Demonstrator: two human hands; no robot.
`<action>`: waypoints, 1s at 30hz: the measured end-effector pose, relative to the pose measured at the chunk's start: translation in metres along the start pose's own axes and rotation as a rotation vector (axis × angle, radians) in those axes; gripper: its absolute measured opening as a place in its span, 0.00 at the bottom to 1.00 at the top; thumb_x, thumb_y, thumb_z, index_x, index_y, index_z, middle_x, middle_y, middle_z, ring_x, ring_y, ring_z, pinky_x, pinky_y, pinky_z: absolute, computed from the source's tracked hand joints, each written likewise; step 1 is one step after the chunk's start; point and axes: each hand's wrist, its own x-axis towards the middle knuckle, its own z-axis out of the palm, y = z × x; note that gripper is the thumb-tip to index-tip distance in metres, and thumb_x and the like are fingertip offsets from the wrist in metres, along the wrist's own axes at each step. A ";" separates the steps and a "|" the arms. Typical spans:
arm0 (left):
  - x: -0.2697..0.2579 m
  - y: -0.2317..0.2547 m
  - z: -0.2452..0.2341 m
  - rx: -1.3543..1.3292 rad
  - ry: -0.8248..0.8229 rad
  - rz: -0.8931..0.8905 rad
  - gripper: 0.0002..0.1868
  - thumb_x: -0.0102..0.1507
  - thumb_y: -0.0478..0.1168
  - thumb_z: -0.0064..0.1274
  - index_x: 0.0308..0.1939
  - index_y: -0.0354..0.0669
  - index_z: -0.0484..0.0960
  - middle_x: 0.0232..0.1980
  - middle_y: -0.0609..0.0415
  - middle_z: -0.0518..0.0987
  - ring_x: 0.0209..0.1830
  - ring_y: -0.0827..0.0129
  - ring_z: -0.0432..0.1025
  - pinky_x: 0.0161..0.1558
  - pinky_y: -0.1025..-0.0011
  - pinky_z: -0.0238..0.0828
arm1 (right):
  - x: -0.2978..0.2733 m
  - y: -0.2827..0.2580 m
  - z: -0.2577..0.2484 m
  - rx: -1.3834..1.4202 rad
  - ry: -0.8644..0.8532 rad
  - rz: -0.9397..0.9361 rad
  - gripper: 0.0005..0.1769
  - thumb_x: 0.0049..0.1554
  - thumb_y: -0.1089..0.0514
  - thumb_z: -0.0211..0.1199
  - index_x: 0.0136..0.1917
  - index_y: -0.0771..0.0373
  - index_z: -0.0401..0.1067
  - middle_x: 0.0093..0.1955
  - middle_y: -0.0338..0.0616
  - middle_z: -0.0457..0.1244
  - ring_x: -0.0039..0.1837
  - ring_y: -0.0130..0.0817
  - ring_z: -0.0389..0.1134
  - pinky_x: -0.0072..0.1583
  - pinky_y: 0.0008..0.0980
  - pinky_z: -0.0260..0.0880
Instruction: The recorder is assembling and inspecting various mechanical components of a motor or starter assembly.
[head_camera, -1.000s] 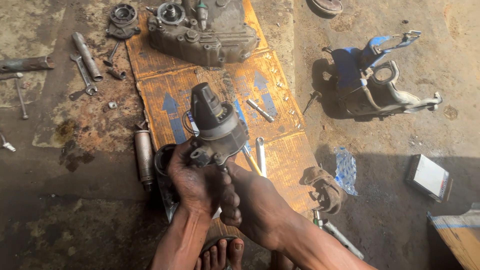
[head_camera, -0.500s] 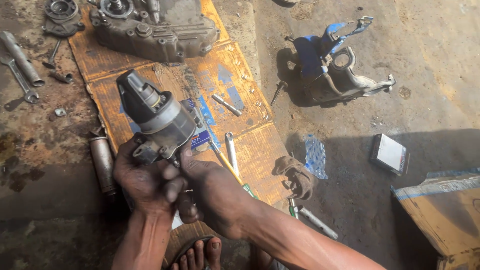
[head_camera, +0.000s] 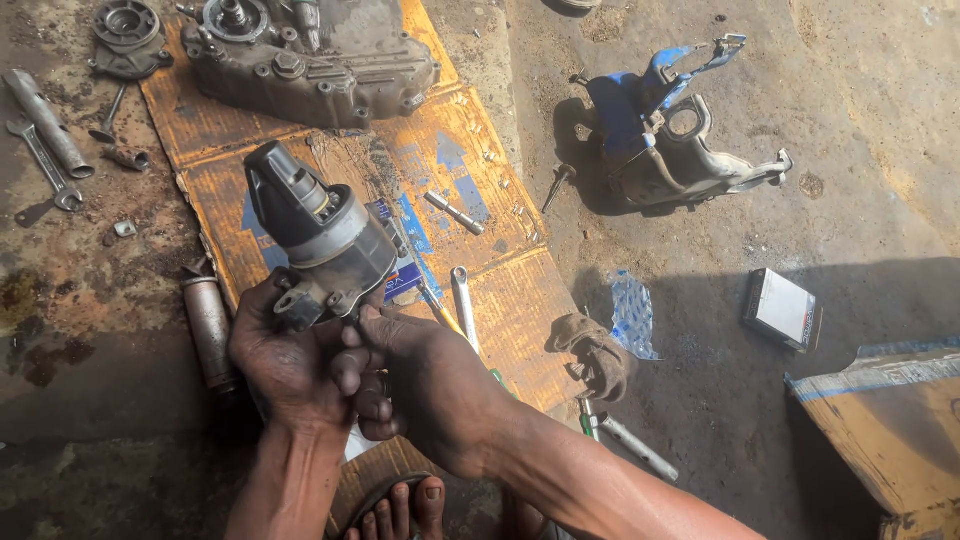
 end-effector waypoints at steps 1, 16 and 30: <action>0.000 -0.001 0.002 0.001 -0.002 0.000 0.21 0.70 0.54 0.41 0.31 0.43 0.76 0.28 0.37 0.78 0.08 0.60 0.66 0.08 0.67 0.66 | 0.005 0.006 -0.009 0.000 -0.001 -0.003 0.18 0.71 0.45 0.41 0.47 0.55 0.64 0.34 0.33 0.60 0.33 0.22 0.53 0.36 0.23 0.53; 0.008 -0.008 -0.004 0.083 0.113 0.129 0.19 0.70 0.50 0.45 0.27 0.47 0.74 0.26 0.55 0.74 0.18 0.60 0.71 0.11 0.64 0.67 | 0.016 0.017 -0.026 0.149 -0.018 0.043 0.18 0.74 0.44 0.39 0.48 0.55 0.60 0.33 0.33 0.57 0.31 0.23 0.52 0.35 0.23 0.53; 0.009 -0.009 0.013 0.005 -0.029 0.112 0.18 0.73 0.49 0.42 0.32 0.46 0.74 0.27 0.58 0.72 0.24 0.61 0.72 0.24 0.62 0.74 | 0.010 0.002 -0.017 0.103 -0.016 0.043 0.19 0.70 0.42 0.39 0.42 0.52 0.58 0.30 0.30 0.51 0.30 0.21 0.49 0.34 0.22 0.50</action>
